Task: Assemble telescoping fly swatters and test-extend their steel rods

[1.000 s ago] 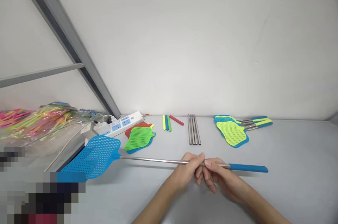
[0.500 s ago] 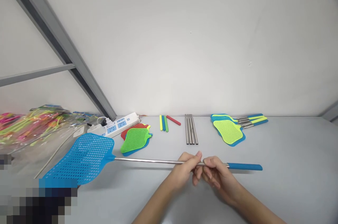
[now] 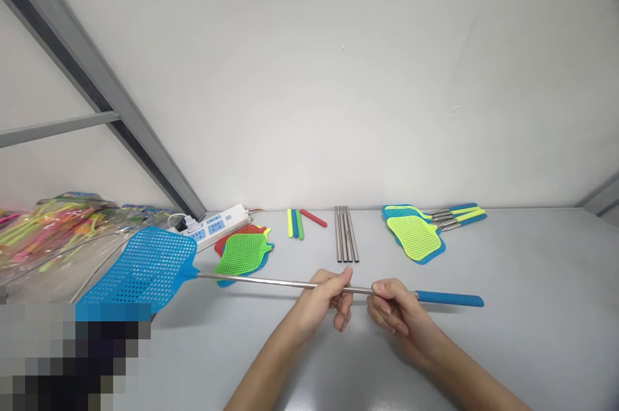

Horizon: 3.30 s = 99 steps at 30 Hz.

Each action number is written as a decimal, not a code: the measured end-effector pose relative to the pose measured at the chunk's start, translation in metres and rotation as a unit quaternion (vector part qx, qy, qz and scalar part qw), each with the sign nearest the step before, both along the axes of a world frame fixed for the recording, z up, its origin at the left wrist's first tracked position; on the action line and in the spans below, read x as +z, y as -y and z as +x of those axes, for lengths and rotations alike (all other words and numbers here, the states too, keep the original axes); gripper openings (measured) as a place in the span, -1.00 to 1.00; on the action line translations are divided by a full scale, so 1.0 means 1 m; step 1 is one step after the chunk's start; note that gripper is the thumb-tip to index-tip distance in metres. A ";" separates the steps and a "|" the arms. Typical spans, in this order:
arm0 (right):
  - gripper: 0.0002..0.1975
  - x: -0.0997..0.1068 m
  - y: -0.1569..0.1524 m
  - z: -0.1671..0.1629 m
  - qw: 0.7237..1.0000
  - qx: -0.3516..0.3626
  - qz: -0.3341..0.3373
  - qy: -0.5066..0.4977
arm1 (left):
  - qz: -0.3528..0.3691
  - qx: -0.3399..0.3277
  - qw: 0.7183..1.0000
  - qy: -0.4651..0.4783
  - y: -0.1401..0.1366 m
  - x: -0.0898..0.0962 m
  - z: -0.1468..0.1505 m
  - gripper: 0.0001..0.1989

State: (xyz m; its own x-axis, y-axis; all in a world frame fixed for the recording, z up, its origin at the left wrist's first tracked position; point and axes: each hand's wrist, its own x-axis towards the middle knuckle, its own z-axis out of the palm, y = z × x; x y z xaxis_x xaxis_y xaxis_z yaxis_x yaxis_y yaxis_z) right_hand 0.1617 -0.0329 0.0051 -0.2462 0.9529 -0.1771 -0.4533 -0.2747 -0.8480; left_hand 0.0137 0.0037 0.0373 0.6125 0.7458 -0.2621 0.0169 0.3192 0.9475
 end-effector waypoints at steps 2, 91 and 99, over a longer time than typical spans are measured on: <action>-0.64 0.002 -0.002 0.000 1.000 -0.004 0.001 -0.003 | 0.006 0.004 1.000 -0.001 -0.001 0.002 -0.002 -0.48; -0.55 0.002 0.000 -0.002 0.999 0.018 0.032 0.018 | 0.188 0.017 0.981 -0.044 0.008 -0.016 0.012 -0.64; -0.56 0.005 0.000 0.001 0.998 0.039 0.045 0.022 | 0.187 0.001 0.982 -0.035 0.007 -0.014 0.012 -0.60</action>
State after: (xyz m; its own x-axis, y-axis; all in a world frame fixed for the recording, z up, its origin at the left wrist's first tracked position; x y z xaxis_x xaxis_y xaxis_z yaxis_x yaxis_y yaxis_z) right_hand 0.1625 -0.0324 0.0101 -0.3148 0.9435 -0.1032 -0.3956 -0.2293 -0.8893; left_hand 0.0256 -0.0036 0.0237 0.6003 0.7997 -0.0116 0.0867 -0.0506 0.9949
